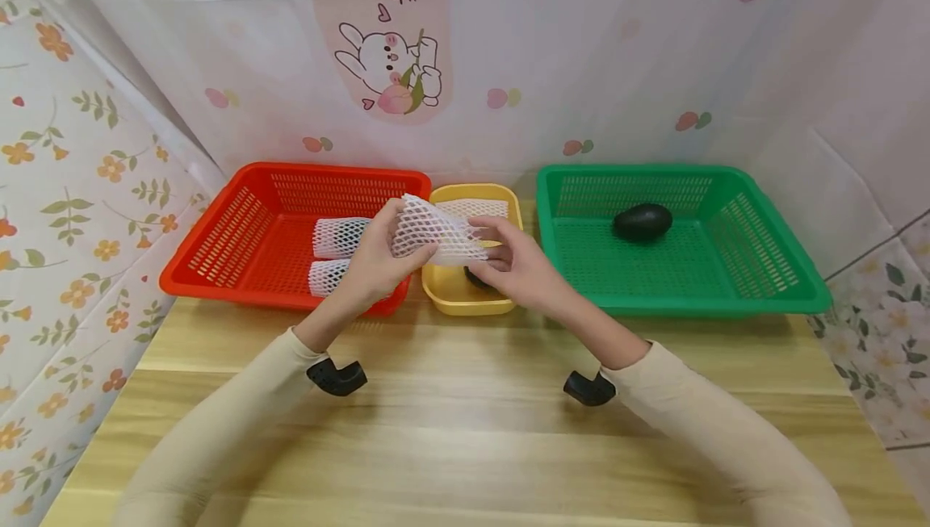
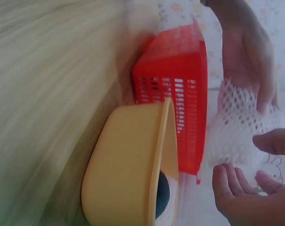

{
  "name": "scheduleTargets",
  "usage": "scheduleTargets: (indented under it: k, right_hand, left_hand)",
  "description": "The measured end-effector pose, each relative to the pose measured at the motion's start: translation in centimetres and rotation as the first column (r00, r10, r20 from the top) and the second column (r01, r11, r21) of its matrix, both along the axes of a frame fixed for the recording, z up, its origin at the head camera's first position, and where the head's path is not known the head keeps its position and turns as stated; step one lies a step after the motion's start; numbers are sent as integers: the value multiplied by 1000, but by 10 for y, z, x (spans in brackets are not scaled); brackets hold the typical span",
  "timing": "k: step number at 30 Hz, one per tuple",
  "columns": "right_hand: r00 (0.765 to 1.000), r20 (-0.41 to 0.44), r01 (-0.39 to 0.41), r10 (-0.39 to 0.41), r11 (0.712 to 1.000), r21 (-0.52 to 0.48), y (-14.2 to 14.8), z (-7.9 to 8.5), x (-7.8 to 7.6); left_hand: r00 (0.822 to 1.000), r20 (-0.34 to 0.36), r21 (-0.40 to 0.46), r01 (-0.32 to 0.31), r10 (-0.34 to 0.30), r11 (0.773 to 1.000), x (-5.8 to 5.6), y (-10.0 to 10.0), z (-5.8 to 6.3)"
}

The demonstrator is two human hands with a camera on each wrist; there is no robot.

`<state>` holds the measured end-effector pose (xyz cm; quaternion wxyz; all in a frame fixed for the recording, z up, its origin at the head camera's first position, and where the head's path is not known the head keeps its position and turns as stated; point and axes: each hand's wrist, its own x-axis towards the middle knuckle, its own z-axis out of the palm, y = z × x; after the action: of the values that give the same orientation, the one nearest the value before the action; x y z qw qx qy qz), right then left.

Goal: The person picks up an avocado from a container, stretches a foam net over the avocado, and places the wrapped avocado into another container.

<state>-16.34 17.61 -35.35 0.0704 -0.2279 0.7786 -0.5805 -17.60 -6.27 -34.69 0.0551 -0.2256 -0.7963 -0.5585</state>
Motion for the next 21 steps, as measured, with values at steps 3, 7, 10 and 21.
scheduleTargets:
  k: [3, 7, 10, 21]
  right_hand:
    - [999, 30, 17, -16, 1000, -21, 7, 1, 1]
    - [1000, -6, 15, -15, 999, 28, 13, 2, -1]
    - [999, -46, 18, -13, 994, 104, 17, 5, -3]
    - [983, -100, -77, 155, 837, 541, 17, 6, -11]
  left_hand:
    - [1000, 8, 10, 1, -1, 1000, 3, -6, 3]
    - [999, 42, 76, 24, -27, 997, 5, -15, 2]
    - [982, 128, 265, 101, -139, 959, 6, -24, 2]
    - [883, 241, 605, 188, -402, 774, 10, -43, 6]
